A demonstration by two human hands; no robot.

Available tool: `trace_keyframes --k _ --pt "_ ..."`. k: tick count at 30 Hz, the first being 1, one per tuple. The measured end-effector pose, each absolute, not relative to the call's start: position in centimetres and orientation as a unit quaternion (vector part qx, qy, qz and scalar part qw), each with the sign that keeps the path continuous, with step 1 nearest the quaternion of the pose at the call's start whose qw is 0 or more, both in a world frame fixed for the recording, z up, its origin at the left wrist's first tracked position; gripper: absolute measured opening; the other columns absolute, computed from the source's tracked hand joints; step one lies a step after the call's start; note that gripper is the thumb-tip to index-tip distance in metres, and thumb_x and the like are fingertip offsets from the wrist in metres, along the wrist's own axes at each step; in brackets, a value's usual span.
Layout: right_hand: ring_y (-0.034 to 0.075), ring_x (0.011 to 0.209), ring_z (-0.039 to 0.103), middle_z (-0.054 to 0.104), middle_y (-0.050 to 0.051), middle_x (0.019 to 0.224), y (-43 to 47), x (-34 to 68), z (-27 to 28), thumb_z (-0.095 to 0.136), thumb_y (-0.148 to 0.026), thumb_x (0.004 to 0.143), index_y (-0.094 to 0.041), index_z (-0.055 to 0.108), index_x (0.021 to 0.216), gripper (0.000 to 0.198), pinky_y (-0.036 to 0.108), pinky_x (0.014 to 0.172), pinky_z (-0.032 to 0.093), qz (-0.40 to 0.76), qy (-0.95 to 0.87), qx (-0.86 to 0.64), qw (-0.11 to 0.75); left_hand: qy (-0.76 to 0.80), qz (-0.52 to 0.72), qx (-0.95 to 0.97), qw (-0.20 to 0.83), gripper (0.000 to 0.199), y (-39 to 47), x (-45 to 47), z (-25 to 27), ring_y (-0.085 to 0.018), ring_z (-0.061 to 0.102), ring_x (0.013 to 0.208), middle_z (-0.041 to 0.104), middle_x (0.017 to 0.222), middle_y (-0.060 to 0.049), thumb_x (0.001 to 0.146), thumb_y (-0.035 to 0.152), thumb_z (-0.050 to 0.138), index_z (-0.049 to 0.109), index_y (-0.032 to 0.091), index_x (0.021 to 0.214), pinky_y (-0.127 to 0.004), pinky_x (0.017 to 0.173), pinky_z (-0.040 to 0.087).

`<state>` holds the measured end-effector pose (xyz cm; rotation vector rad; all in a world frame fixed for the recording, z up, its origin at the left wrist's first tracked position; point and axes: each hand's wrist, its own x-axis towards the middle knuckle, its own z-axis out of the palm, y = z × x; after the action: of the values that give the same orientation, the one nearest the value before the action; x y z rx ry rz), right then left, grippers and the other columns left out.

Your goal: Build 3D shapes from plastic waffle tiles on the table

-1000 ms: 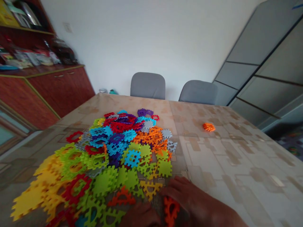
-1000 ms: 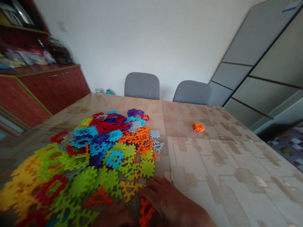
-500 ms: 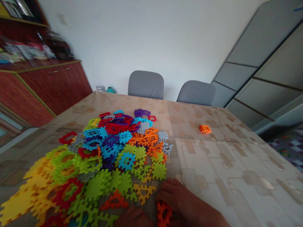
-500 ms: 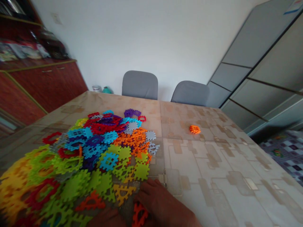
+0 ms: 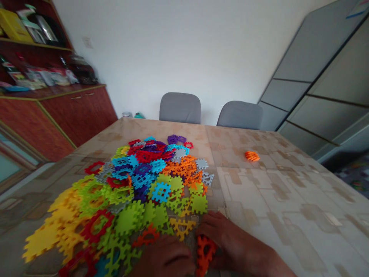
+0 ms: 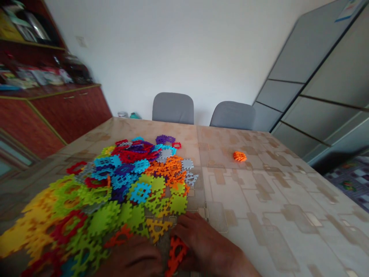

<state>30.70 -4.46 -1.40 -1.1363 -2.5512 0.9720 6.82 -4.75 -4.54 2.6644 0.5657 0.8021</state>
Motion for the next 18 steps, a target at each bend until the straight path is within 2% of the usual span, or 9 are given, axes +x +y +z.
trace_keyframes --k 3,6,8,11,14,17,18 --pt "0.028 0.125 0.05 0.06 0.007 0.133 -4.4 30.9 -1.2 0.079 -0.033 0.076 -0.027 0.058 0.131 0.059 0.04 0.105 0.038 0.338 -0.859 -0.375 0.084 0.29 0.202 0.929 0.113 0.02 -3.2 4.6 -2.2 -0.019 0.066 0.085 0.072 0.099 -0.001 0.09 0.011 0.055 0.067 0.026 0.097 -0.027 0.074 0.05" --pt "0.029 0.123 0.053 0.06 0.009 0.133 -4.3 31.8 -0.9 0.082 -0.037 0.07 -0.027 0.051 0.14 0.077 0.041 0.103 0.041 0.361 -0.845 -0.389 0.07 0.364 0.13 0.92 0.071 0.039 -1.8 1.9 -1.2 -0.028 0.066 0.104 0.07 0.117 -0.005 0.077 0.01 0.066 0.067 0.027 0.112 -0.035 0.088 0.053" --pt "0.031 0.125 0.052 0.058 0.011 0.137 -4.3 32.6 -0.7 0.082 -0.037 0.07 -0.025 0.047 0.144 0.083 0.043 0.104 0.042 0.378 -0.833 -0.398 0.065 0.375 0.096 0.92 0.062 0.039 -1.2 0.6 -1.6 -0.03 0.066 0.107 0.07 0.12 -0.006 0.076 0.012 0.067 0.069 0.027 0.111 -0.038 0.09 0.053" --pt "0.032 0.127 0.051 0.057 0.014 0.139 -4.2 33.5 -0.4 0.082 -0.038 0.072 -0.021 0.049 0.144 0.081 0.046 0.107 0.039 0.389 -0.827 -0.403 0.055 0.39 0.061 0.916 0.074 0.031 -0.7 -0.3 -2.7 -0.029 0.067 0.105 0.071 0.117 -0.004 0.078 0.012 0.064 0.072 0.028 0.103 -0.038 0.09 0.052" --pt "0.031 0.123 0.054 0.06 0.014 0.135 -4.0 34.0 -0.3 0.083 -0.04 0.071 -0.02 0.055 0.139 0.076 0.046 0.105 0.041 0.387 -0.828 -0.404 0.048 0.384 0.083 0.914 0.101 0.027 -0.2 -0.5 -3.1 -0.028 0.068 0.103 0.072 0.113 -0.003 0.079 0.016 0.063 0.073 0.03 0.099 -0.035 0.089 0.051" --pt "0.03 0.12 0.055 0.062 0.012 0.131 -4.0 34.4 -0.2 0.082 -0.042 0.073 -0.021 0.057 0.136 0.071 0.044 0.102 0.043 0.384 -0.831 -0.4 0.05 0.39 0.112 0.898 0.169 0.01 0.1 -0.6 -2.4 -0.023 0.068 0.086 0.073 0.094 -0.001 0.084 0.026 0.061 0.071 0.028 0.086 -0.027 0.076 0.05" --pt "0.029 0.118 0.056 0.063 0.011 0.129 -4.0 34.7 -0.2 0.081 -0.042 0.074 -0.022 0.058 0.134 0.067 0.043 0.101 0.043 0.385 -0.83 -0.4 0.052 0.399 0.111 0.886 0.207 0.011 0.2 -0.4 -1.9 -0.021 0.067 0.077 0.072 0.085 0.0 0.086 0.03 0.06 0.069 0.026 0.08 -0.025 0.069 0.048"
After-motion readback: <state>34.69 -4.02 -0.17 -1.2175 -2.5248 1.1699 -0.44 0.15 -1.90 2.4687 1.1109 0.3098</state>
